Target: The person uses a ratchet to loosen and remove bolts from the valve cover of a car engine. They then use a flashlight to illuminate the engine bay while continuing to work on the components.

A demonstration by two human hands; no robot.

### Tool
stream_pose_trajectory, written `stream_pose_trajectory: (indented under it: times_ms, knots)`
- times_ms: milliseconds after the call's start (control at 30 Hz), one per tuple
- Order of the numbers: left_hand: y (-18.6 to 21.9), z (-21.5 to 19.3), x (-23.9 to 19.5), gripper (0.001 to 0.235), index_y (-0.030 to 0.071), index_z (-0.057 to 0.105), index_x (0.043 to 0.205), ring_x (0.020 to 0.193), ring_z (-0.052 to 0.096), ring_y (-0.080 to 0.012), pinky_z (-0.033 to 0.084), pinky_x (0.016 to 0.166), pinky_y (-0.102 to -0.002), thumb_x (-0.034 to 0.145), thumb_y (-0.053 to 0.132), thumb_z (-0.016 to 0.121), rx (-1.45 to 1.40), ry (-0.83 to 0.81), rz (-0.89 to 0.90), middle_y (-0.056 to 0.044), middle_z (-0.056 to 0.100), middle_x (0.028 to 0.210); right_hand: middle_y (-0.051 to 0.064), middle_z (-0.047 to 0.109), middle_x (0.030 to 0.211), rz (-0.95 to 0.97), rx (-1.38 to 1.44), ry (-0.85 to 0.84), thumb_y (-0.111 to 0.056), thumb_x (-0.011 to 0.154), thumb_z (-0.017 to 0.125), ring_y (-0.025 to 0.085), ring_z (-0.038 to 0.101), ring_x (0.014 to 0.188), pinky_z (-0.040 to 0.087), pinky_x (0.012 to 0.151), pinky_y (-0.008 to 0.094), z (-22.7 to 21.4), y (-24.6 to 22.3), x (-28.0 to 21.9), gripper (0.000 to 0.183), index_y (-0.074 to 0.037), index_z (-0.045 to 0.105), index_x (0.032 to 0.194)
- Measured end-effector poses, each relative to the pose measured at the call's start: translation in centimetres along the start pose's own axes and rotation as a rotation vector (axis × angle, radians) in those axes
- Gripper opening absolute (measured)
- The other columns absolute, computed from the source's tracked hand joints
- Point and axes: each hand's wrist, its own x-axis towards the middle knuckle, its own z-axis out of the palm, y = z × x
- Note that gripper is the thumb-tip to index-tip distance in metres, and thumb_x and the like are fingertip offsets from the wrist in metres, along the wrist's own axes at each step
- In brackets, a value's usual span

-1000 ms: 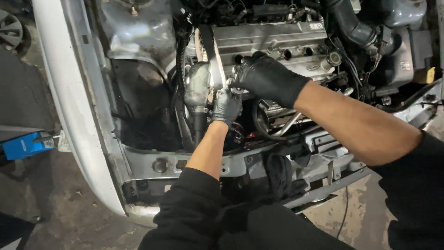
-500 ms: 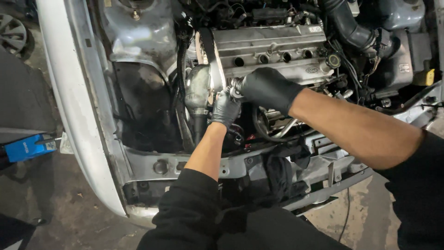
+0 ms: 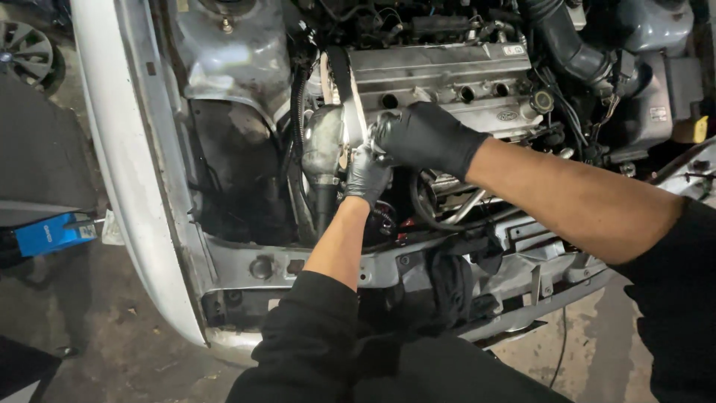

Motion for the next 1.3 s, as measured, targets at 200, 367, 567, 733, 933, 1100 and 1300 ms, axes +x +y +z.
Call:
stream_pose_trajectory:
  times_ms: [200, 367, 567, 733, 933, 1100, 1300]
  knots:
    - [1.0, 0.0, -0.1, 0.023, 0.004, 0.066, 0.108, 0.089, 0.072, -0.0344, 0.056, 0.079, -0.042, 0.087, 0.012, 0.065, -0.056, 0.017, -0.118, -0.016, 0.074, 0.093, 0.011, 0.072, 0.089, 0.001, 0.134, 0.041, -0.024, 0.087, 0.067, 0.028, 0.073, 0.076, 0.059, 0.063, 0.041, 1.0, 1.0, -1.1, 0.015, -0.015, 0.07, 0.099]
    - [-5.1, 3.0, 0.2, 0.018, 0.003, 0.067, 0.104, 0.094, 0.067, -0.0393, 0.053, 0.085, -0.047, 0.089, 0.013, 0.069, 0.213, 0.075, -0.092, -0.023, 0.072, 0.097, 0.01, 0.074, 0.097, -0.188, 0.233, 0.334, -0.02, 0.084, 0.066, 0.03, 0.073, 0.081, 0.059, 0.066, 0.04, 0.5, 0.8, 0.7, 0.027, -0.018, 0.071, 0.111]
    - [-6.6, 4.1, 0.6, 0.015, 0.004, 0.068, 0.109, 0.096, 0.068, -0.0301, 0.052, 0.079, -0.042, 0.096, 0.008, 0.061, 1.094, -0.141, 0.335, -0.016, 0.07, 0.103, 0.011, 0.073, 0.09, 0.027, 0.058, -0.111, -0.016, 0.092, 0.063, 0.032, 0.073, 0.077, 0.059, 0.064, 0.044, 1.4, 1.1, 0.5, 0.02, -0.017, 0.069, 0.112]
    - [0.0, 0.9, 0.2, 0.02, 0.01, 0.069, 0.106, 0.085, 0.069, -0.0346, 0.053, 0.077, -0.047, 0.099, 0.025, 0.058, 0.268, -0.05, -0.19, -0.015, 0.074, 0.093, 0.011, 0.075, 0.094, 0.088, 0.395, -0.015, -0.021, 0.091, 0.065, 0.032, 0.073, 0.082, 0.058, 0.072, 0.044, 0.3, 0.9, 0.5, 0.014, -0.014, 0.072, 0.103]
    - [-1.5, 1.7, 0.1, 0.024, 0.004, 0.067, 0.11, 0.09, 0.07, -0.0381, 0.056, 0.077, -0.044, 0.095, 0.022, 0.067, 0.074, 0.323, 0.149, -0.018, 0.073, 0.098, 0.014, 0.075, 0.105, -0.145, 0.138, 0.077, -0.021, 0.093, 0.062, 0.034, 0.073, 0.093, 0.058, 0.08, 0.044, 0.2, 0.9, 1.5, 0.024, -0.014, 0.074, 0.113]
    - [-1.3, 1.3, 0.9, 0.018, 0.012, 0.073, 0.097, 0.082, 0.074, -0.031, 0.057, 0.074, -0.043, 0.085, 0.024, 0.07, 0.054, 0.014, -0.102, -0.012, 0.077, 0.089, 0.015, 0.074, 0.095, 0.149, 0.078, -0.357, -0.045, 0.091, 0.07, 0.035, 0.072, 0.086, 0.058, 0.078, 0.046, 1.0, 1.0, 1.4, 0.037, -0.011, 0.075, 0.104]
    - [-1.8, 3.2, 0.2, 0.015, 0.011, 0.073, 0.096, 0.082, 0.072, -0.0359, 0.056, 0.077, -0.046, 0.09, 0.025, 0.068, 0.186, 0.126, -0.098, -0.016, 0.075, 0.087, 0.015, 0.073, 0.095, 0.032, -0.024, -0.107, -0.021, 0.087, 0.063, 0.035, 0.073, 0.085, 0.059, 0.073, 0.048, -0.5, 0.4, 0.0, 0.022, -0.014, 0.073, 0.104]
